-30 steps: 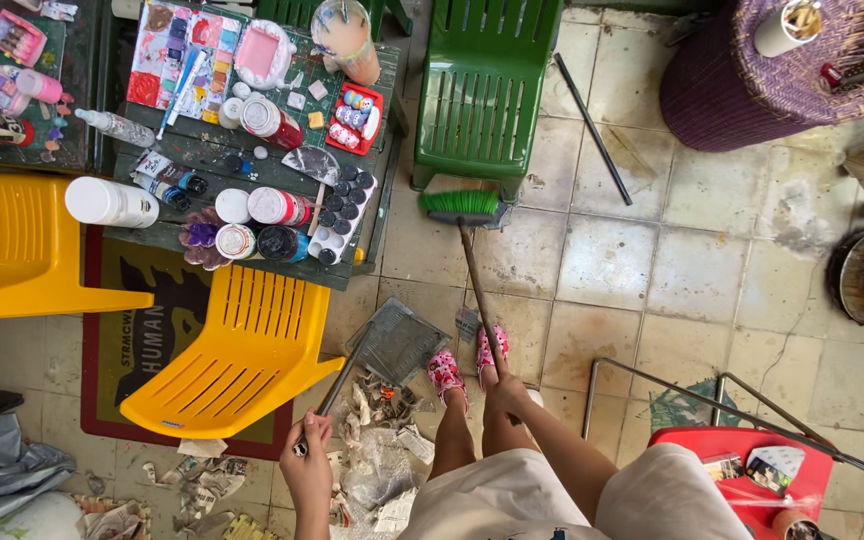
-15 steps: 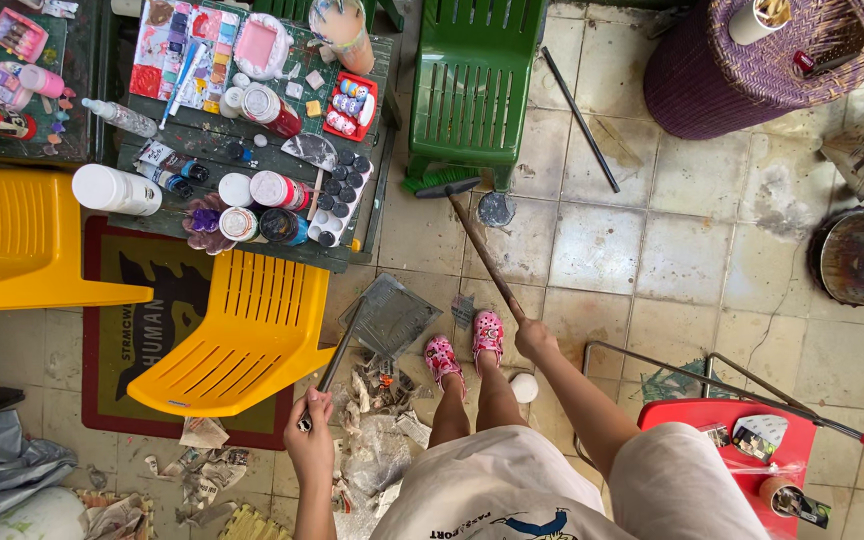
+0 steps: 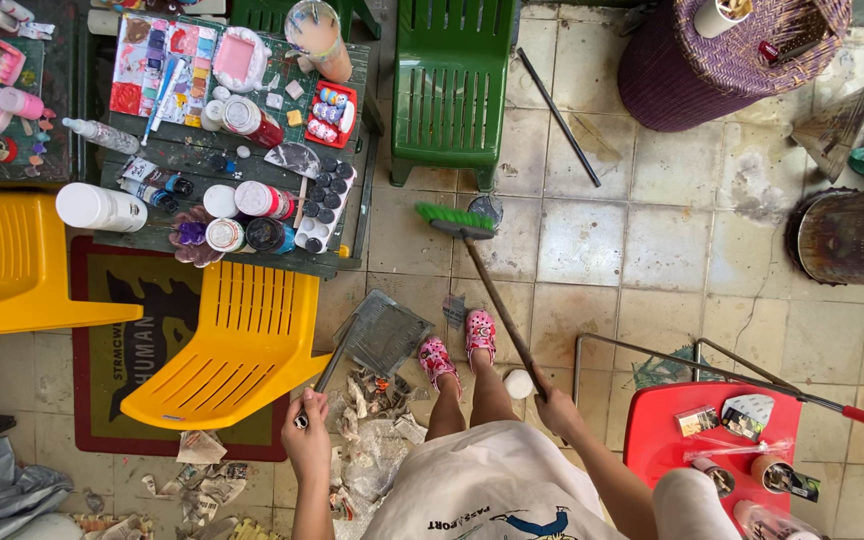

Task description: The person sweeps debris on the tiled floor with a broom into a dustpan and empties it into a cardboard box. They move a plastic chair out of the way, wipe the work table with a tissue, collect trash into a plastic bag, and resume sweeping the floor.

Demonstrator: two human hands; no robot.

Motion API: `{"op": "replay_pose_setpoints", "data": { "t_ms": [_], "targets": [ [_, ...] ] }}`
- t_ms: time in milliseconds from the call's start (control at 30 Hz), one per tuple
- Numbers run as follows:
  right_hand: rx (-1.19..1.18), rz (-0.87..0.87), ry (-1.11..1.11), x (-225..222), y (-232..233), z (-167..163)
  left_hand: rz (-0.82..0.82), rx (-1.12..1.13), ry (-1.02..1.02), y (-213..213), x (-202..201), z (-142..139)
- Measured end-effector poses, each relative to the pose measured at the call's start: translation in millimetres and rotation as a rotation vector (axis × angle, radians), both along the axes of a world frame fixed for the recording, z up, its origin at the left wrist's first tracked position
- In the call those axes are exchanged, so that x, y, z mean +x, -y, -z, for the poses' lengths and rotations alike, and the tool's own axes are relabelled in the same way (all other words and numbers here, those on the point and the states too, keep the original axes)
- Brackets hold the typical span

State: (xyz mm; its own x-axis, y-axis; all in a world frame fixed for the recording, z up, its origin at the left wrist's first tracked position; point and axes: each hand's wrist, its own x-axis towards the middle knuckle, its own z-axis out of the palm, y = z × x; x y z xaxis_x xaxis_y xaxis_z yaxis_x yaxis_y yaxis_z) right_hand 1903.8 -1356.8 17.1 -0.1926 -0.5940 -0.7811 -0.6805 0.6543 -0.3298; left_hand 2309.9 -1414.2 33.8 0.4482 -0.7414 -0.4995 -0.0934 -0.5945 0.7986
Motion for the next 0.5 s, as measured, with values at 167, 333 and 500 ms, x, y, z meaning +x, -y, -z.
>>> {"op": "replay_pose_setpoints", "data": {
  "t_ms": [167, 333, 500],
  "targets": [
    [0.001, 0.039, -0.139, -31.7, 37.8, 1.7, 0.032, 0.007, -0.006, 4.2, -19.0, 0.4],
    [0.350, 0.029, -0.132, -12.2, 89.8, 14.8, 0.057, 0.017, -0.042, 9.9, -33.0, -3.3],
    [0.263, 0.114, 0.018, 20.0, 38.6, 5.2, 0.048, -0.039, -0.122, 13.4, -33.4, -6.3]
  ]
}}
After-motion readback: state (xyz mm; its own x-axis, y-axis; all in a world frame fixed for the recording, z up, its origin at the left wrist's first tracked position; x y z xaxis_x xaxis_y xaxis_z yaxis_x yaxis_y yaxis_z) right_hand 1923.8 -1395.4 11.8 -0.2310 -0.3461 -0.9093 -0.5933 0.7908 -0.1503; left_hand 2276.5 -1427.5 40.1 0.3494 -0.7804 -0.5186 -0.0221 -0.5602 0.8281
